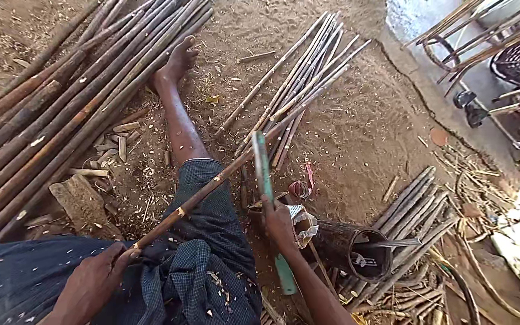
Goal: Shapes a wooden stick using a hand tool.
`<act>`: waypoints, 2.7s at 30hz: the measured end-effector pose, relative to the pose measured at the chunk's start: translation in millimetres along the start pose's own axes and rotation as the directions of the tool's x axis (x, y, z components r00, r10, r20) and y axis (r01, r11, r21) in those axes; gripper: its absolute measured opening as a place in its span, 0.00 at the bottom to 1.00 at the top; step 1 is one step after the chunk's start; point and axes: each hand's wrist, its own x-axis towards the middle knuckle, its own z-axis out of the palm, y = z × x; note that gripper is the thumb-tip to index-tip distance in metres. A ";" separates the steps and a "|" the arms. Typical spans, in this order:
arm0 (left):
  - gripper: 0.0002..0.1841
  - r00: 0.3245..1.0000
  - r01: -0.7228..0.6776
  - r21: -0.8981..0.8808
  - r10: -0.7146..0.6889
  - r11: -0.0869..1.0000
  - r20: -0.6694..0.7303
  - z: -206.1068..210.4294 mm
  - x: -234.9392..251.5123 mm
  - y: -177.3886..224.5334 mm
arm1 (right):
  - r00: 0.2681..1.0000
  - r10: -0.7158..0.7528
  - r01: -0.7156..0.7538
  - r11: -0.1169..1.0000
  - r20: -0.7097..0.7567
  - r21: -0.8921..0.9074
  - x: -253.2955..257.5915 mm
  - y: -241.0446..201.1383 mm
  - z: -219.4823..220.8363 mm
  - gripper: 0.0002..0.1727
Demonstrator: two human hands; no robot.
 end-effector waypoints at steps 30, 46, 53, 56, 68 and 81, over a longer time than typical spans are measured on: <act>0.30 0.982 0.056 -0.301 0.002 0.952 0.190 -17.3 14.9 -4.5 | 0.999 -0.026 0.026 1.000 0.019 0.006 -5.3 -1.2 6.5 0.33; 0.41 0.984 -0.093 0.089 0.105 0.992 -0.143 2.8 -0.2 0.6 | 0.964 -0.098 0.153 0.965 0.248 -0.212 -21.7 -13.2 -4.7 0.32; 0.37 0.987 -0.055 0.117 0.072 0.992 -0.146 1.2 -5.1 5.5 | 0.975 -0.036 0.075 0.982 0.220 -0.173 -21.0 -16.3 -8.6 0.32; 0.40 0.968 -0.110 0.071 0.123 0.991 -0.219 0.0 -5.0 7.8 | 0.921 -0.121 0.176 0.977 0.370 -0.118 -62.2 -34.4 2.4 0.32; 0.21 0.961 -0.247 -0.914 0.203 0.322 -0.189 -36.9 24.5 125.3 | 0.883 -0.267 0.083 0.898 0.385 0.432 -106.8 -64.6 14.4 0.26; 0.16 0.962 -0.256 -0.892 0.184 0.373 -0.200 -56.0 12.9 131.3 | 0.839 -0.314 0.063 0.868 0.445 0.493 -103.6 -60.0 7.9 0.24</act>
